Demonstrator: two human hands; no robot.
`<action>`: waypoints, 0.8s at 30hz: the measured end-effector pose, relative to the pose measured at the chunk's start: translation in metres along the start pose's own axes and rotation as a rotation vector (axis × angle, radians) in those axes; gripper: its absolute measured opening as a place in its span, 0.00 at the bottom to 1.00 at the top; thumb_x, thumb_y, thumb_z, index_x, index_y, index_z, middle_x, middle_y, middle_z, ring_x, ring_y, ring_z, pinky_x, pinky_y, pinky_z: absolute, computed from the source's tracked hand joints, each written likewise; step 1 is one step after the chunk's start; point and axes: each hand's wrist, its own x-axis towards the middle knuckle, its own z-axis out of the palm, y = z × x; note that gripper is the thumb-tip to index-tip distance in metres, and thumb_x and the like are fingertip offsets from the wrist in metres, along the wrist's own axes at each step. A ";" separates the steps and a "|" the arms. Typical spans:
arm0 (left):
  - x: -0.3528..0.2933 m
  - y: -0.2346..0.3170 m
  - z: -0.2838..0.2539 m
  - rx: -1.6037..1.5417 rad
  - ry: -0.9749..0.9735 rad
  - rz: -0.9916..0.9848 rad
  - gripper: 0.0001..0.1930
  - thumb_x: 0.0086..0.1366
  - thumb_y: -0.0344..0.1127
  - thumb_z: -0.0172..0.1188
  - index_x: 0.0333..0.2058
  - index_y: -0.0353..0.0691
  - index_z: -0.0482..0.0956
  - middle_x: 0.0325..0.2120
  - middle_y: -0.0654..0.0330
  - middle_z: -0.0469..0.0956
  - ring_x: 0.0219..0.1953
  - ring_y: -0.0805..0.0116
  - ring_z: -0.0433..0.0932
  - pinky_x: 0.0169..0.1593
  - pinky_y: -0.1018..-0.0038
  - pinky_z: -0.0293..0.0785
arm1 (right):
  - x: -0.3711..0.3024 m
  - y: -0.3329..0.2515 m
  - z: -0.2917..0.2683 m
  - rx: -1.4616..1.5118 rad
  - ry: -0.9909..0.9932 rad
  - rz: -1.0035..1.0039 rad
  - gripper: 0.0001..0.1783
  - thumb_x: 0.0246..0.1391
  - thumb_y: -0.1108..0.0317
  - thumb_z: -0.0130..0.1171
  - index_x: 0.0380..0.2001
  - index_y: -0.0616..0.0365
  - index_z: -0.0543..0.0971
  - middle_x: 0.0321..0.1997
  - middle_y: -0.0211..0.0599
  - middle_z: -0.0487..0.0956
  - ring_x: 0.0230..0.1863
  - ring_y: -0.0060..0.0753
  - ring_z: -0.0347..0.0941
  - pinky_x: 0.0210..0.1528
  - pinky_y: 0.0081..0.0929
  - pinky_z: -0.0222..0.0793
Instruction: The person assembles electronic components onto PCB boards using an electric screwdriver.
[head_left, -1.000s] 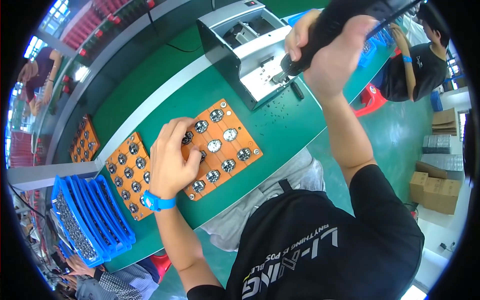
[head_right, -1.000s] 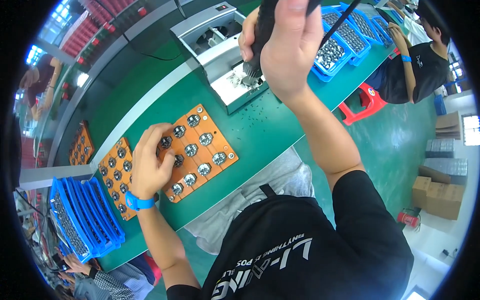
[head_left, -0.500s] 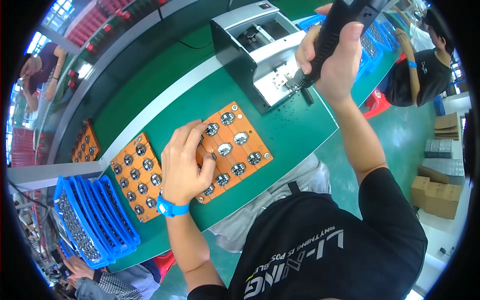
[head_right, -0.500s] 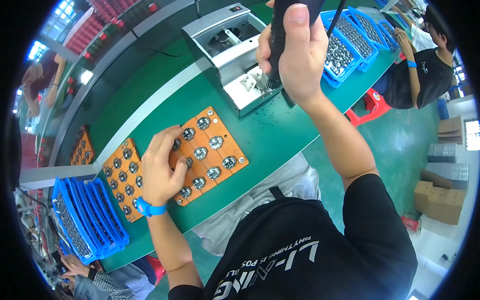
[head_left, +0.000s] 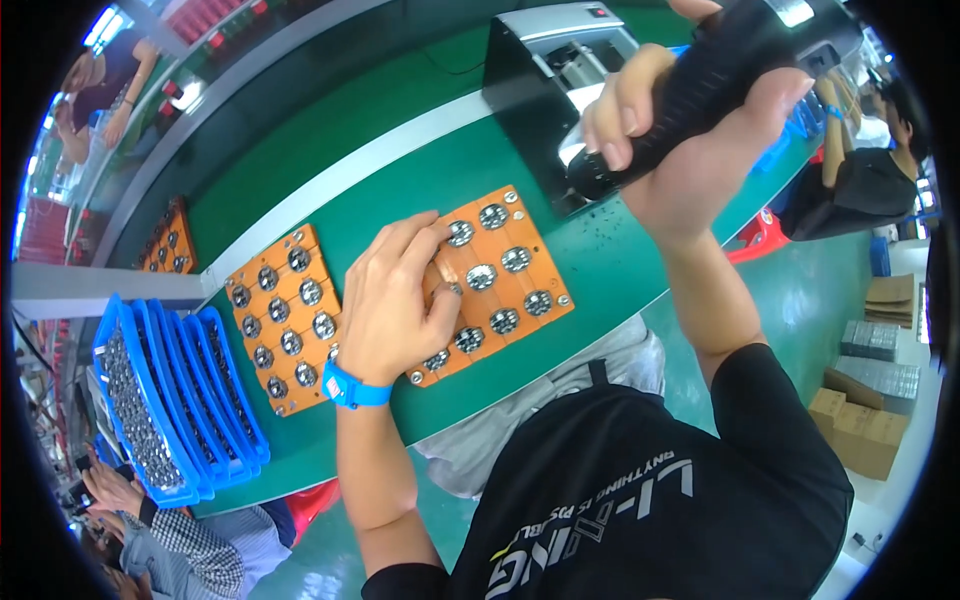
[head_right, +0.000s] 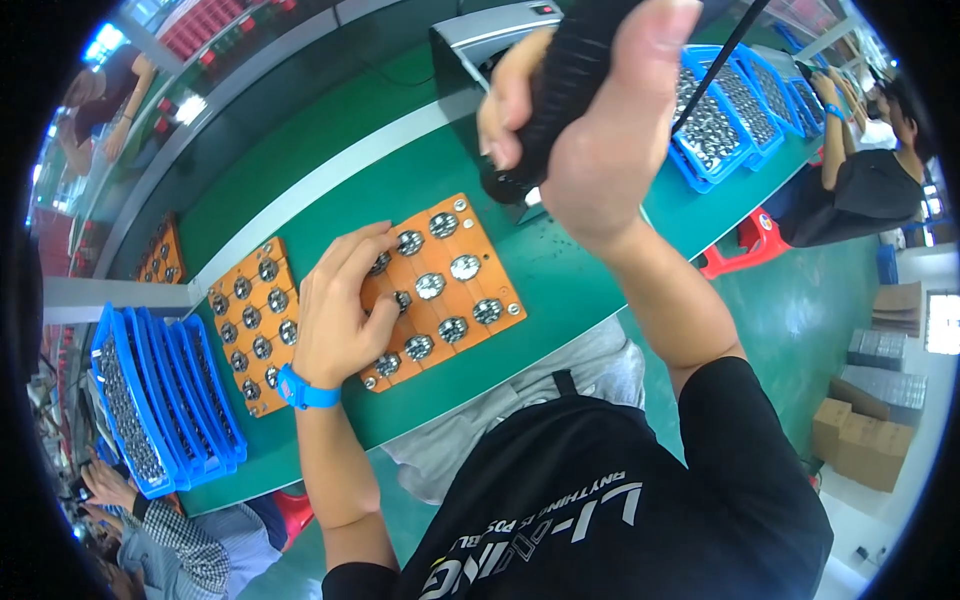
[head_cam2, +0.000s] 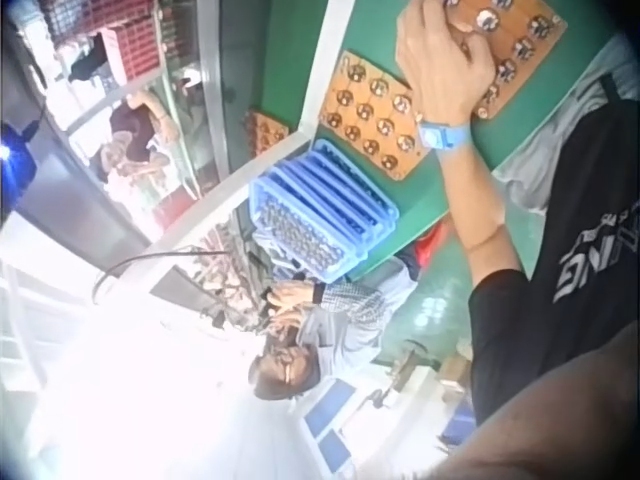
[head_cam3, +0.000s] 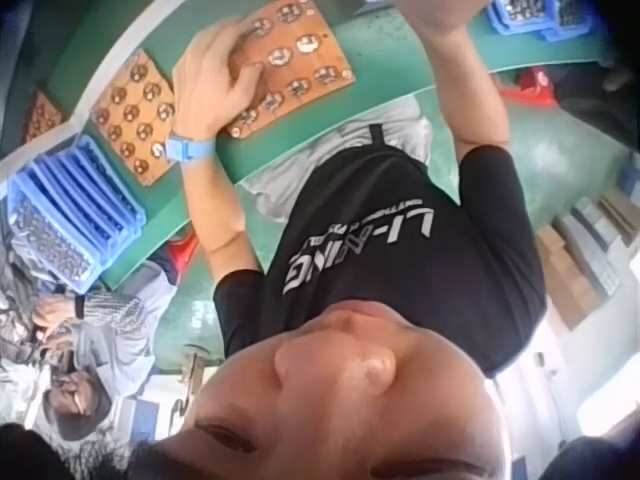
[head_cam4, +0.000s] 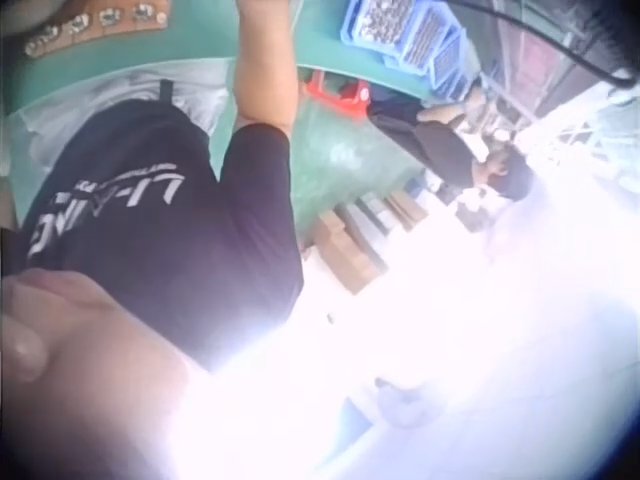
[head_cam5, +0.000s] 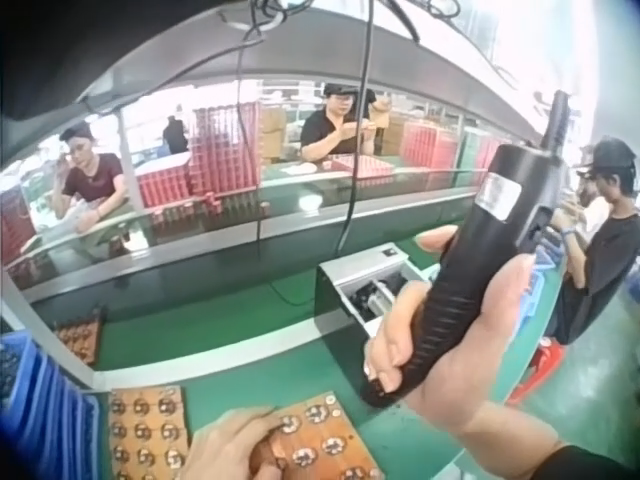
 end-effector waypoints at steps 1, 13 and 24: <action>-0.002 -0.003 0.000 -0.006 0.007 -0.001 0.21 0.47 0.28 0.56 0.43 0.30 0.80 0.48 0.44 0.79 0.48 0.44 0.79 0.51 0.57 0.77 | -0.001 0.026 0.010 0.020 0.008 0.002 0.44 0.59 0.20 0.30 0.54 0.50 0.63 0.12 0.36 0.65 0.09 0.32 0.62 0.13 0.29 0.62; -0.007 -0.007 0.002 -0.025 0.055 -0.025 0.18 0.46 0.29 0.56 0.38 0.32 0.84 0.43 0.48 0.80 0.42 0.49 0.80 0.47 0.59 0.78 | -0.038 0.077 -0.010 -1.351 0.418 0.187 0.46 0.60 0.25 0.41 0.57 0.61 0.60 0.18 0.36 0.70 0.14 0.25 0.67 0.19 0.22 0.67; -0.007 -0.009 0.002 -0.017 0.044 -0.045 0.18 0.45 0.31 0.57 0.37 0.31 0.84 0.43 0.46 0.80 0.43 0.49 0.79 0.47 0.59 0.78 | -0.045 0.085 -0.016 -1.323 0.387 0.180 0.45 0.60 0.28 0.46 0.57 0.62 0.60 0.19 0.36 0.71 0.15 0.24 0.68 0.20 0.22 0.67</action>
